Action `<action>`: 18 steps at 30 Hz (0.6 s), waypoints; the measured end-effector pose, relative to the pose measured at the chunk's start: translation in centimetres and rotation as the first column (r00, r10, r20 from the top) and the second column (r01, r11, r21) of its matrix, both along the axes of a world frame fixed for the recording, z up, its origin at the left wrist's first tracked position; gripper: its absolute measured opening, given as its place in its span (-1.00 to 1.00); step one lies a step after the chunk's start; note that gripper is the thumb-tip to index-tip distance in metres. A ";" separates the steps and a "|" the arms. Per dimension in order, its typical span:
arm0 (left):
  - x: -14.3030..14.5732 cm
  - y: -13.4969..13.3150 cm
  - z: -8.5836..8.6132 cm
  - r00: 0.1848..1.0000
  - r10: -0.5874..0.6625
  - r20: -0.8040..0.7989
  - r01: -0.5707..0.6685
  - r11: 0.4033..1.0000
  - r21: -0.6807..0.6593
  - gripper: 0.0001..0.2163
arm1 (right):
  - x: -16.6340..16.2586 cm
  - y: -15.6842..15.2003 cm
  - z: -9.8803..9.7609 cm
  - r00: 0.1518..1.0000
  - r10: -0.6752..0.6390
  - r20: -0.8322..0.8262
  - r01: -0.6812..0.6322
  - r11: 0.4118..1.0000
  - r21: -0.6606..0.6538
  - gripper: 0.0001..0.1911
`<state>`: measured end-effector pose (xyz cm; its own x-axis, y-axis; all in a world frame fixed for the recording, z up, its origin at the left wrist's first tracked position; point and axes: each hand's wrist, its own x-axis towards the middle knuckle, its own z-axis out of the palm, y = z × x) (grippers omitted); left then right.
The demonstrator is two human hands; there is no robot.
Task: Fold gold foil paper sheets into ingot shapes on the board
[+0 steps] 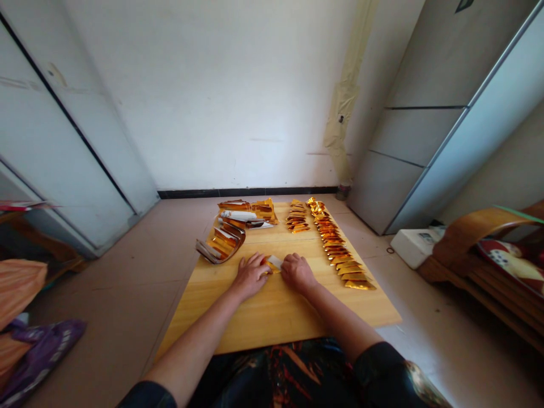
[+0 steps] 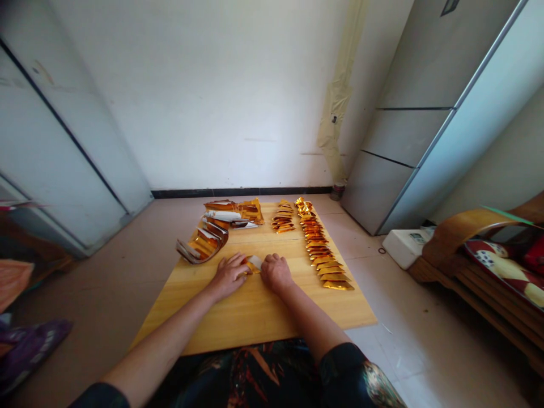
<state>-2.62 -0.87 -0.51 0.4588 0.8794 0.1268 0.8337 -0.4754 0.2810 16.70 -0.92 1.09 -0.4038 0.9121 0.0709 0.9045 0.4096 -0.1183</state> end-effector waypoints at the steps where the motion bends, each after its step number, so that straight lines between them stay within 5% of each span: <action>1: -0.2 0.1 -0.1 1.000 -0.011 0.001 0.011 1.000 -0.008 -0.76 | -0.2 -0.2 0.0 1.000 -0.002 0.003 0.002 1.000 0.002 -0.77; 10: -0.7 0.5 0.0 0.998 -0.069 -0.011 0.068 0.997 -0.040 -0.72 | 0.3 -0.1 -0.4 1.000 -0.006 0.000 0.006 1.000 0.028 -0.80; 18: -0.2 -0.2 0.1 0.993 -0.115 -0.040 0.118 0.989 0.091 -0.66 | 0.2 -0.2 -0.6 1.000 -0.001 0.001 0.001 0.999 0.038 -0.79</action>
